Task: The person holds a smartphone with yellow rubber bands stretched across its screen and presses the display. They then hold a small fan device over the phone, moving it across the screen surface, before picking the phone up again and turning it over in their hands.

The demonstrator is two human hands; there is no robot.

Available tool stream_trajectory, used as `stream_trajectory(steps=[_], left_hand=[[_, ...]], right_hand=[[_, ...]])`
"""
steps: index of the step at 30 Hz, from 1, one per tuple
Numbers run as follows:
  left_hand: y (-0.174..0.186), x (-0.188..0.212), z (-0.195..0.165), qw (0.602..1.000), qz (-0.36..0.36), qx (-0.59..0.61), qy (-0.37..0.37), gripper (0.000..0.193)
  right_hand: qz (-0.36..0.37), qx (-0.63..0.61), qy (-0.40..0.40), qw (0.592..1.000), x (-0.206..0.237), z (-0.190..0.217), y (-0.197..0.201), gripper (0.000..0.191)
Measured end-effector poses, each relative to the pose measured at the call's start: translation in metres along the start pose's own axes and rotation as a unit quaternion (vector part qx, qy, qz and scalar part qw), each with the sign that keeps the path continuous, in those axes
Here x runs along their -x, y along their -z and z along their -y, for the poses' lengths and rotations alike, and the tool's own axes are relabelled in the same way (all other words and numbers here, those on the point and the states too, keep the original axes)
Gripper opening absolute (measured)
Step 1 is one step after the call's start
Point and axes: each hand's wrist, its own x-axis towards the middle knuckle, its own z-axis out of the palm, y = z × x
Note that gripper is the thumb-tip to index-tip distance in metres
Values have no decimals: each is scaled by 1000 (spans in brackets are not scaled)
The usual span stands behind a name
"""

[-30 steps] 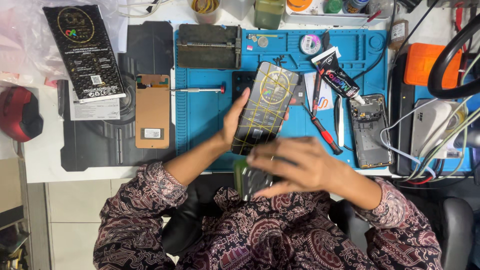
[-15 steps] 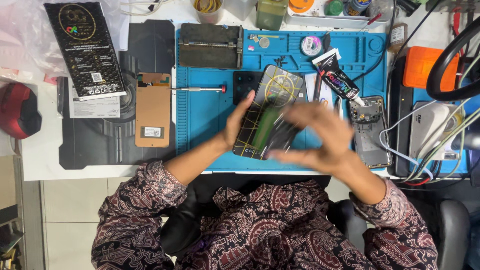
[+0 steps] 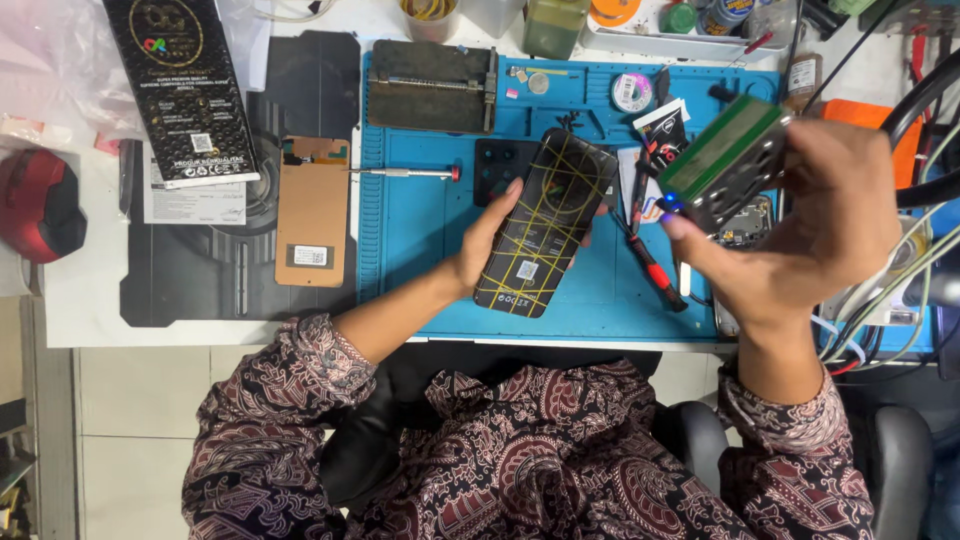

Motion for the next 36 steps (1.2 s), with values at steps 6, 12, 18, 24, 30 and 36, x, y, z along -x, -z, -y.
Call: stream_trajectory(steps=[6, 12, 18, 24, 30, 36], left_hand=[[-5, -1, -2, 988, -103, 81, 78, 77], [-13, -3, -4, 1000, 7, 5, -28, 74], [-3, 0, 0, 990, -95, 84, 62, 72], [5, 1, 3, 1000, 6, 23, 16, 76], [2, 3, 3, 996, -27, -83, 6, 78], [10, 1, 3, 914, -183, -362, -4, 84]], right_hand=[[131, -46, 135, 981, 6, 12, -31, 65], [264, -174, 219, 923, 29, 31, -51, 65], [126, -43, 92, 987, 15, 0, -32, 68], [45, -39, 23, 998, 14, -2, -29, 65], [228, -181, 169, 942, 24, 20, -42, 65], [122, -54, 105, 985, 20, -2, -21, 67]])
